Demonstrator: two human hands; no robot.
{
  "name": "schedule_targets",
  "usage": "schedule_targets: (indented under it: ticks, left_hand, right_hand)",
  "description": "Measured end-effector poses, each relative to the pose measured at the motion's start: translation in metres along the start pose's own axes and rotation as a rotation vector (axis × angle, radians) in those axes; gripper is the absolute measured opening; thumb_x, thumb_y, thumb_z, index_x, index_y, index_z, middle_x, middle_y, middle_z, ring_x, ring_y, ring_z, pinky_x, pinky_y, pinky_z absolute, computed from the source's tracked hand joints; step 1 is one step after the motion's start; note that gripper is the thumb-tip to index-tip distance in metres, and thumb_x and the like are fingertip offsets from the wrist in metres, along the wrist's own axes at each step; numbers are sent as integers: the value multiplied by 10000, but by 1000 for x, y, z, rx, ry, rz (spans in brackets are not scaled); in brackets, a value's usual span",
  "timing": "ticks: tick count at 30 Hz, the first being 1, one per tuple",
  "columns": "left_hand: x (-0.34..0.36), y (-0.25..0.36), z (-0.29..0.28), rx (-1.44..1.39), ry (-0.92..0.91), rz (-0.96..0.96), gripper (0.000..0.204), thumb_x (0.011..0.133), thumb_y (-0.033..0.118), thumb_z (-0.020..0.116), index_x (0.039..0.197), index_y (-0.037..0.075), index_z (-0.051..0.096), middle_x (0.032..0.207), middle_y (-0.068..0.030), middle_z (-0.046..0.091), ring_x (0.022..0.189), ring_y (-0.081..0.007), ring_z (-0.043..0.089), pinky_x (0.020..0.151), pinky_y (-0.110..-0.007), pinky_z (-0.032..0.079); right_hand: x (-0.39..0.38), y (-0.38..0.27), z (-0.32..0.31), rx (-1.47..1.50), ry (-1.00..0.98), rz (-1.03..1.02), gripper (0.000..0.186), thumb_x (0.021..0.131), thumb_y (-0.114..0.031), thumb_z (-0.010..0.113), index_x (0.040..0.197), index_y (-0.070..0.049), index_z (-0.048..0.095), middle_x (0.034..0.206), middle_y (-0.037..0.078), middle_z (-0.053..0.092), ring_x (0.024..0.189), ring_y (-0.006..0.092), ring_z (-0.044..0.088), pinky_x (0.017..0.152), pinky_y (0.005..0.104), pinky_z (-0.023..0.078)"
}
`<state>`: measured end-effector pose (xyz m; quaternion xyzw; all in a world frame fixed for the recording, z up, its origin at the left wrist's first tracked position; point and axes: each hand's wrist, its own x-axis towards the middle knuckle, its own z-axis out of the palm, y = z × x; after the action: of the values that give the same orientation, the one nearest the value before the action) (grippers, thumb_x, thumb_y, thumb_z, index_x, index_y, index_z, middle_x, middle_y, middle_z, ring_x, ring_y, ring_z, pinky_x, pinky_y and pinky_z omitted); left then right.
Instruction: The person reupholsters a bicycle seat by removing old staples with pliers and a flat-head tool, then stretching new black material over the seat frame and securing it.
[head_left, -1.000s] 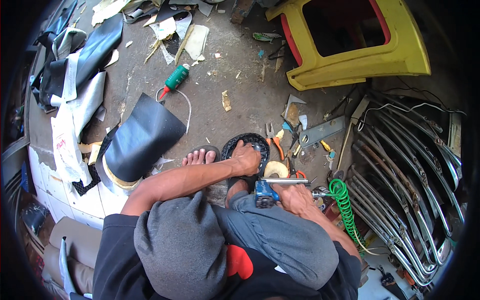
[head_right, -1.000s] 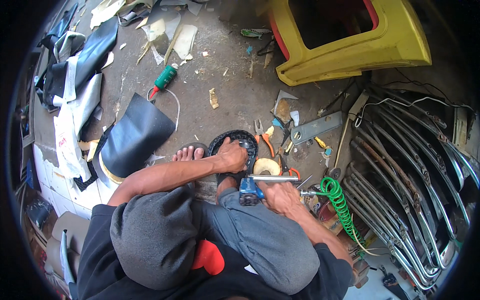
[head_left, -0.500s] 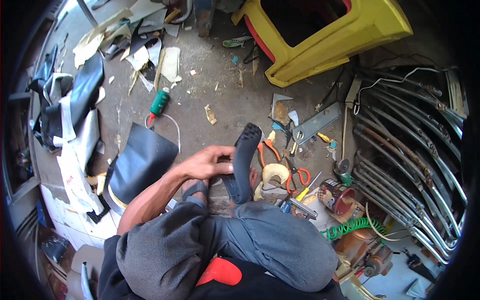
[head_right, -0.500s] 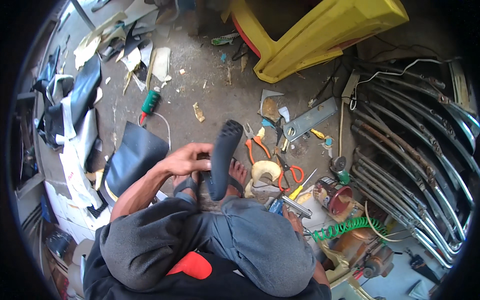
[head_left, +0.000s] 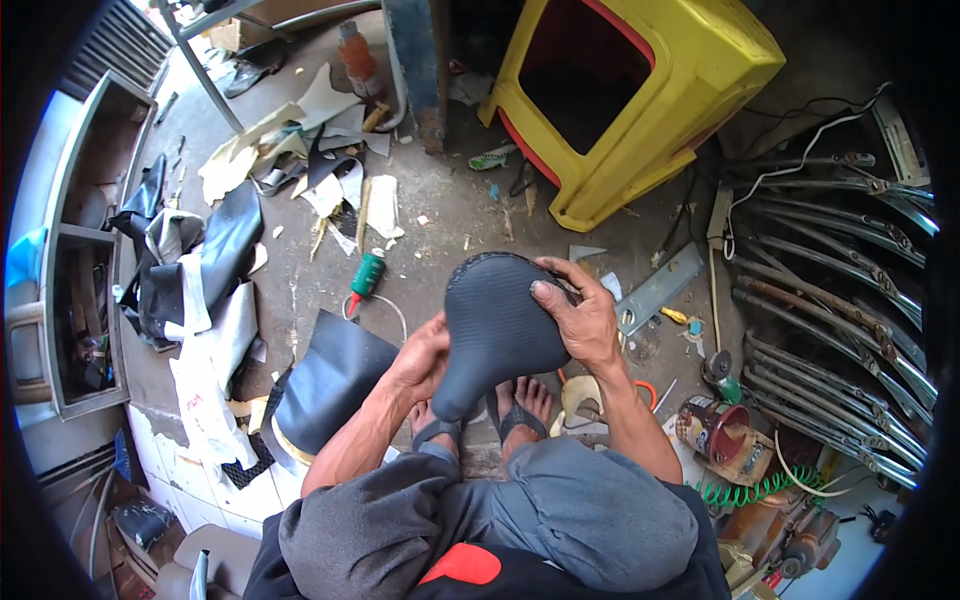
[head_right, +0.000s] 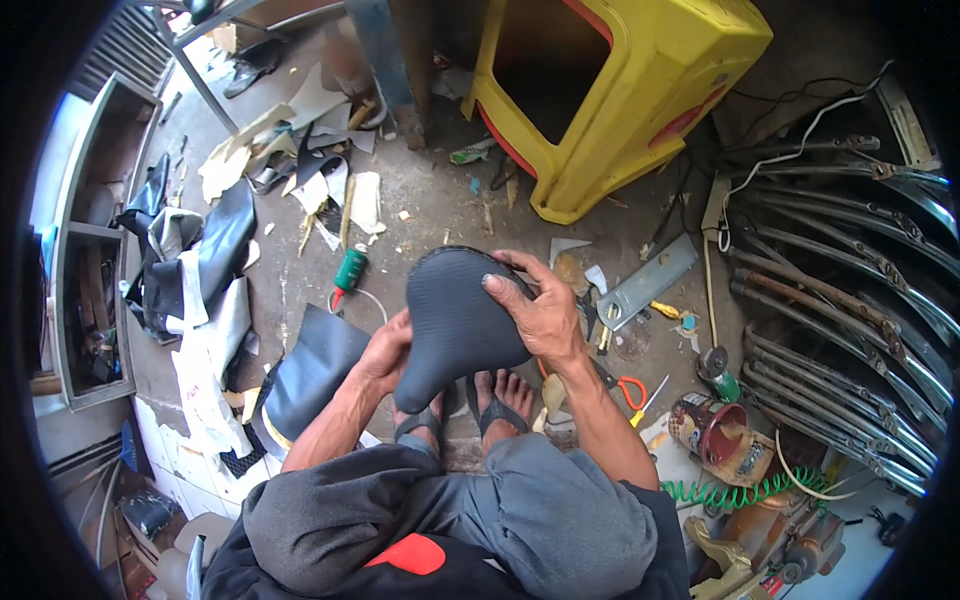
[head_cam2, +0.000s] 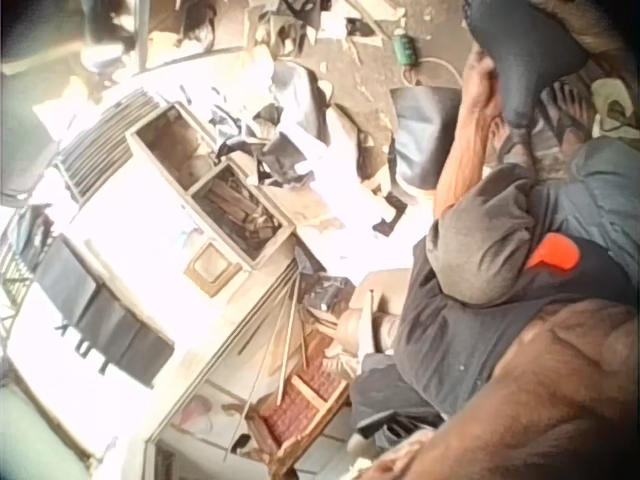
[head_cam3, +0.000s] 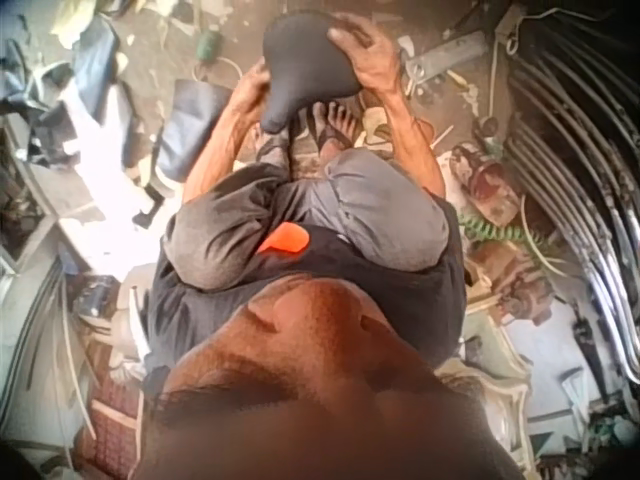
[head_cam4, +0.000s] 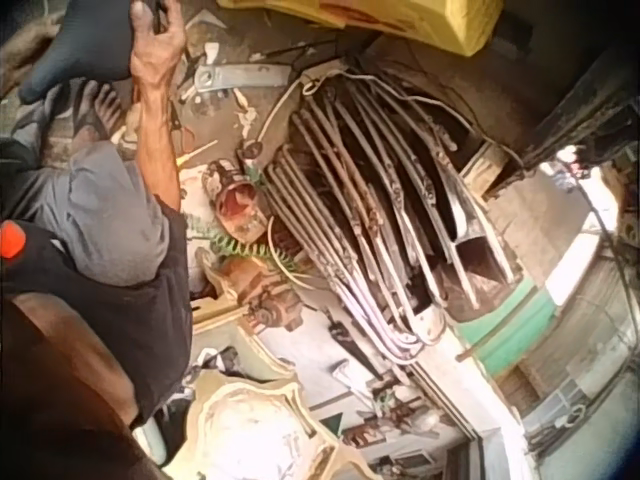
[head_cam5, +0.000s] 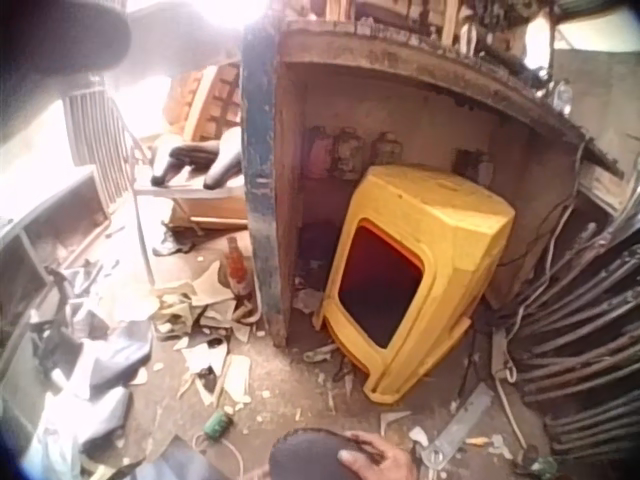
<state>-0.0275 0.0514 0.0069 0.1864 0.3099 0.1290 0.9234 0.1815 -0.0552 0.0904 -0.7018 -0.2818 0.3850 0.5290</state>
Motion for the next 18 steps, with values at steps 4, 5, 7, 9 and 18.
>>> schedule_targets:
  ticks: [4,5,7,9,18]
  left_hand:
    - [-9,31,6,-109,-122,112,416,1080,375,408,1359,82,503,1291,-141,630,1115,-199,658,899,-401,575]
    - [-9,33,10,-107,-122,122,416,1080,375,408,1359,82,503,1291,-141,630,1115,-199,658,899,-401,575]
    - [-2,30,34,187,85,156,501,1084,466,396,1324,52,544,1247,-140,651,1087,-190,657,868,-396,569]
    - [23,11,23,291,178,309,594,1074,533,380,1255,10,596,1150,-132,689,1009,-207,675,848,-387,566]
    - [12,26,18,-116,399,291,528,1059,424,360,1145,-20,632,1065,-183,703,932,-300,713,817,-446,601]
  right_hand:
    - [4,-5,1,-70,-6,-46,480,930,-327,762,1258,10,669,1136,128,720,1030,171,662,890,290,528]
    - [3,-6,4,-44,-24,3,465,935,-320,756,1252,10,674,1103,126,730,1002,169,672,878,289,534]
    - [3,-8,9,-246,-7,-205,397,966,-304,716,1204,13,700,1016,145,761,932,212,719,838,290,552]
    - [-3,-13,24,-463,56,-221,517,1012,-445,598,1302,-21,654,1224,199,700,1113,307,686,977,410,517]
    - [14,-5,48,-921,133,-401,676,1046,-603,327,1497,-126,487,1543,125,466,1359,375,487,1129,542,354]
